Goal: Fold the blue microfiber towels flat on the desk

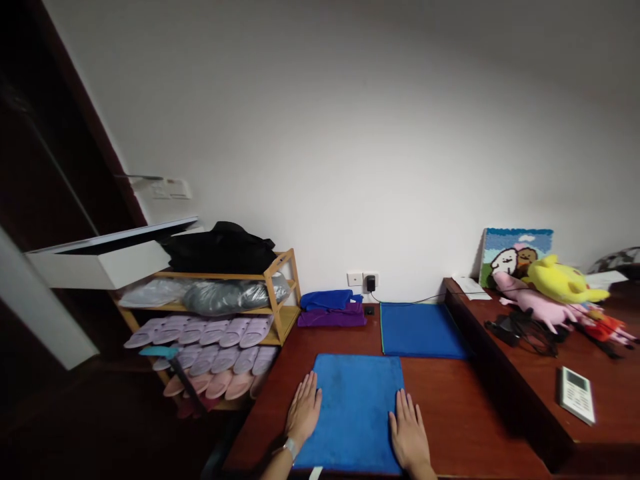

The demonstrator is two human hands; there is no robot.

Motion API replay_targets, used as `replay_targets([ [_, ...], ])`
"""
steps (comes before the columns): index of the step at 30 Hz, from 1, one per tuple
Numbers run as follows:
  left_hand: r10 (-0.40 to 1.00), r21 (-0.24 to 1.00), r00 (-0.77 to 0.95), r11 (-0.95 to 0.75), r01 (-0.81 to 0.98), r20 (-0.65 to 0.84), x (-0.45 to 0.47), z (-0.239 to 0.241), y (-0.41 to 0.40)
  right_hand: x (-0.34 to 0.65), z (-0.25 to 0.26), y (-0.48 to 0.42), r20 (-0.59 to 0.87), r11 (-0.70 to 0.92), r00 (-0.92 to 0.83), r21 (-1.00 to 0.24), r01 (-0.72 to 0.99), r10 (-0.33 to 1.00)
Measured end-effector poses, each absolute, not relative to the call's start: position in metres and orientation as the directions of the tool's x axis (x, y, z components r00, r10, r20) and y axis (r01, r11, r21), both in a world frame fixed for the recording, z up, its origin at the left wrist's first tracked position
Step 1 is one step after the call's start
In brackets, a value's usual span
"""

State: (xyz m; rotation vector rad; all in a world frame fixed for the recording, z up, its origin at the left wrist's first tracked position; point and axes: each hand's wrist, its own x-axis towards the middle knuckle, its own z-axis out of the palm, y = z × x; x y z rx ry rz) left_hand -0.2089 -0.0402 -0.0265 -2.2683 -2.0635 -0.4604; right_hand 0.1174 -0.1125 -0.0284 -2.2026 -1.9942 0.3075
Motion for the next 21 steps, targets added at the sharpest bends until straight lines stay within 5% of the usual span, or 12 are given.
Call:
replay_targets([
  [5, 0.922, 0.230, 0.189, -0.275, 0.933, 0.338, -0.155, -0.016, -0.068, 0.116, -0.023, -0.115, -0.065, -0.086, 0.074, -0.211, 0.974, 0.995],
  [10, 0.840, 0.382, 0.486, -0.543, 0.748, 0.241, -0.041, -0.007, -0.103, 0.119, -0.022, -0.117, -0.079, -0.043, 0.030, -0.174, 0.984, 0.996],
  [14, 0.848, 0.430, 0.497, -0.524, 0.735, 0.185, -0.006, -0.013, -0.116, 0.121, -0.025, -0.119, -0.093, -0.002, -0.012, -0.148, 0.989, 0.996],
  [21, 0.943, 0.256, 0.316, -0.331, 0.908, 0.102, -0.125, -0.029, -0.108, 0.118, -0.029, -0.115, -0.041, -0.078, 0.070, -0.233, 0.969, 0.997],
])
